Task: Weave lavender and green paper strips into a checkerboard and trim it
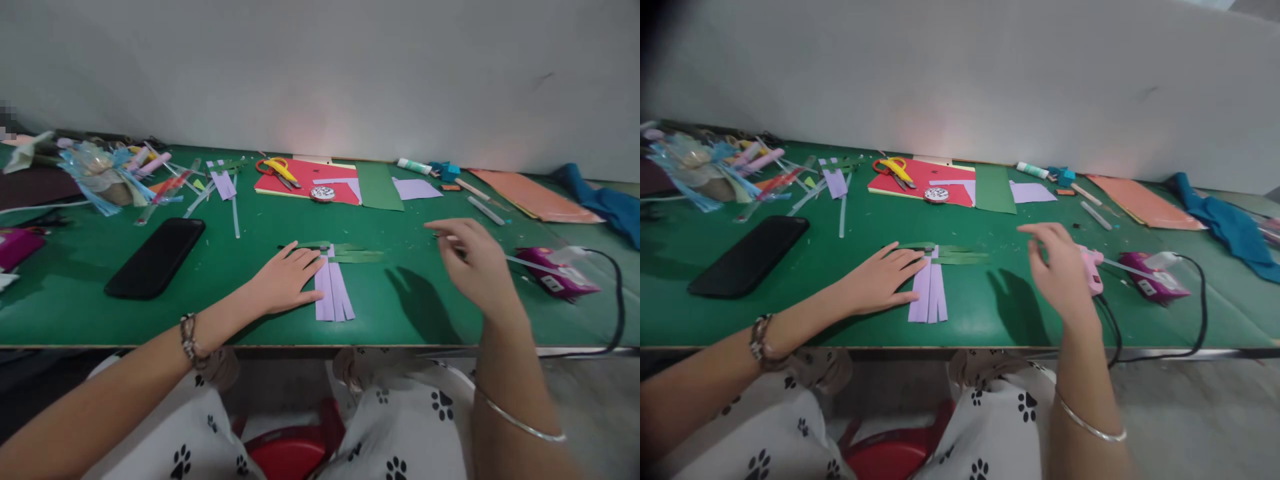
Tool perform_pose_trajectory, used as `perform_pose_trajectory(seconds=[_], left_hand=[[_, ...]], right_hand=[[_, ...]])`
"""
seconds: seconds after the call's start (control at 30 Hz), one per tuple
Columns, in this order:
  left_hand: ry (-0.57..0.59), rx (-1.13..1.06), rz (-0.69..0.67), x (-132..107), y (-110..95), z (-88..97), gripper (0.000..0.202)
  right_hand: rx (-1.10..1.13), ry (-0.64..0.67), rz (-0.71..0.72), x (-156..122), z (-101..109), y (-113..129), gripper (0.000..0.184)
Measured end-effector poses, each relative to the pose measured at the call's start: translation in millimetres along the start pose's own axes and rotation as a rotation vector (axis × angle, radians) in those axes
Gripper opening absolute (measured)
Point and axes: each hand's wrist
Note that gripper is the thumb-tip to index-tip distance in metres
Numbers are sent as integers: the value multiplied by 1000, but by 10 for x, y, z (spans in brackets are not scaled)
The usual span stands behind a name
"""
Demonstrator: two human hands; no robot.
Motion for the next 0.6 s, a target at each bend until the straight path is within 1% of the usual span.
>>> perform_pose_trajectory(seconds=[0.03,0.1,0.2,0.27,0.33,0.43,0.5,0.6], left_hand=[[-13,8,12,-63,2,0,57],[-33,27,34,-182,0,9,57],[-59,62,79,-324,-26,22,56],[-66,62,115,-387,-51,16,57],[-61,37,145,-425,-72,-3,59],[-40,-14,162,-445,-76,-37,60],[-27,-44,155,-444,-61,-55,61],[-8,-82,143,-433,-30,-73,63]], right_hand=[[65,44,142,61,-55,92,31],[141,148,364,185,-194,291,39],[123,351,549,333,-449,574,53],[37,474,628,388,-621,713,52],[-65,534,682,408,-768,798,45],[-215,532,715,401,-906,843,34],[-306,503,702,394,-936,845,32],[-408,446,632,394,-908,832,35]])
Point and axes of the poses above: each hand's wrist, its own x-axis towards the middle knuckle, its own z-axis out of the back of the hand, y = z × x, and after that the axes turned 14 degrees about z, right-handed
